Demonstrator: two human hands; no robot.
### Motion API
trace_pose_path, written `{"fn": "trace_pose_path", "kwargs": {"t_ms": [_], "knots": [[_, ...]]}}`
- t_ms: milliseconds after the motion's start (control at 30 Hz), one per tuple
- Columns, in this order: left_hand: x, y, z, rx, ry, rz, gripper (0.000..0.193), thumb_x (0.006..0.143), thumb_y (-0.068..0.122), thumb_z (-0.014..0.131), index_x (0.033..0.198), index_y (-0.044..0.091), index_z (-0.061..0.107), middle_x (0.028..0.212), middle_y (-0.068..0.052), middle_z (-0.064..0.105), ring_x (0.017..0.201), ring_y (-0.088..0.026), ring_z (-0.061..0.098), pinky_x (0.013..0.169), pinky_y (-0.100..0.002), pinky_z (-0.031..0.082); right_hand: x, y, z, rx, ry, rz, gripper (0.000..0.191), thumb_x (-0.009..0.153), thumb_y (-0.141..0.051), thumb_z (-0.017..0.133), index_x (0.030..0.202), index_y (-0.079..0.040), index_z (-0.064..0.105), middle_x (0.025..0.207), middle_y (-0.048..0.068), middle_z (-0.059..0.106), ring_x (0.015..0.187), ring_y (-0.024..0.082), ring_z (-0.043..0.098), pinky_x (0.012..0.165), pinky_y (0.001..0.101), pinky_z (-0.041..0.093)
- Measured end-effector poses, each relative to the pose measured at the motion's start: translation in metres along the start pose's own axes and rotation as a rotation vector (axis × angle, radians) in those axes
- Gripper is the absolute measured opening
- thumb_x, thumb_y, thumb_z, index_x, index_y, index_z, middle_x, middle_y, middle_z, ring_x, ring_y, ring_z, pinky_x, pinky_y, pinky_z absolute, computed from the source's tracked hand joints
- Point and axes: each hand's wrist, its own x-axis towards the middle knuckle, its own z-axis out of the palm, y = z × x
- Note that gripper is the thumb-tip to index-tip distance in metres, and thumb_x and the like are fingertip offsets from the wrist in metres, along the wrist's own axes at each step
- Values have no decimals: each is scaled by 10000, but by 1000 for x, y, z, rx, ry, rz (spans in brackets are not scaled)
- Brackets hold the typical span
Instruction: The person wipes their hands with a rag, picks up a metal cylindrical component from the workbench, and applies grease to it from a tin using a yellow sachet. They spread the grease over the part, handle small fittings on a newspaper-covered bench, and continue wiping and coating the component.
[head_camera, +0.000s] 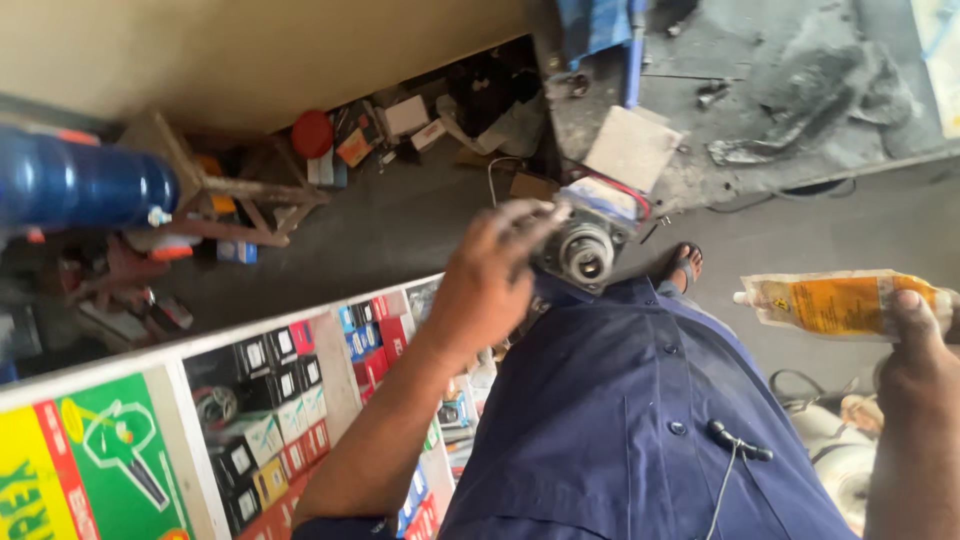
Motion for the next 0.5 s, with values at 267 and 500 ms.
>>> {"fn": "trace_pose_path", "kwargs": {"t_ms": [267, 500], "knots": [[-45, 42, 18, 363, 55, 13, 702, 854, 61, 610, 1525, -54, 439, 1500, -234, 500, 1219, -369, 567, 1034, -489, 460, 35, -30, 36, 31, -173, -366, 444, 1055, -369, 703, 1297, -24, 565, 1243, 54, 626, 1145, 139, 590, 1047, 310, 458], [-52, 75, 23, 1171, -149, 30, 488, 981, 218, 549, 1403, -13, 627, 1556, -211, 482, 1288, -285, 551, 1028, -420, 454, 16, -48, 59, -4, -224, -394, 425, 1008, -300, 779, 1300, -23, 642, 1145, 22, 695, 1018, 116, 644, 973, 275, 503]]}}
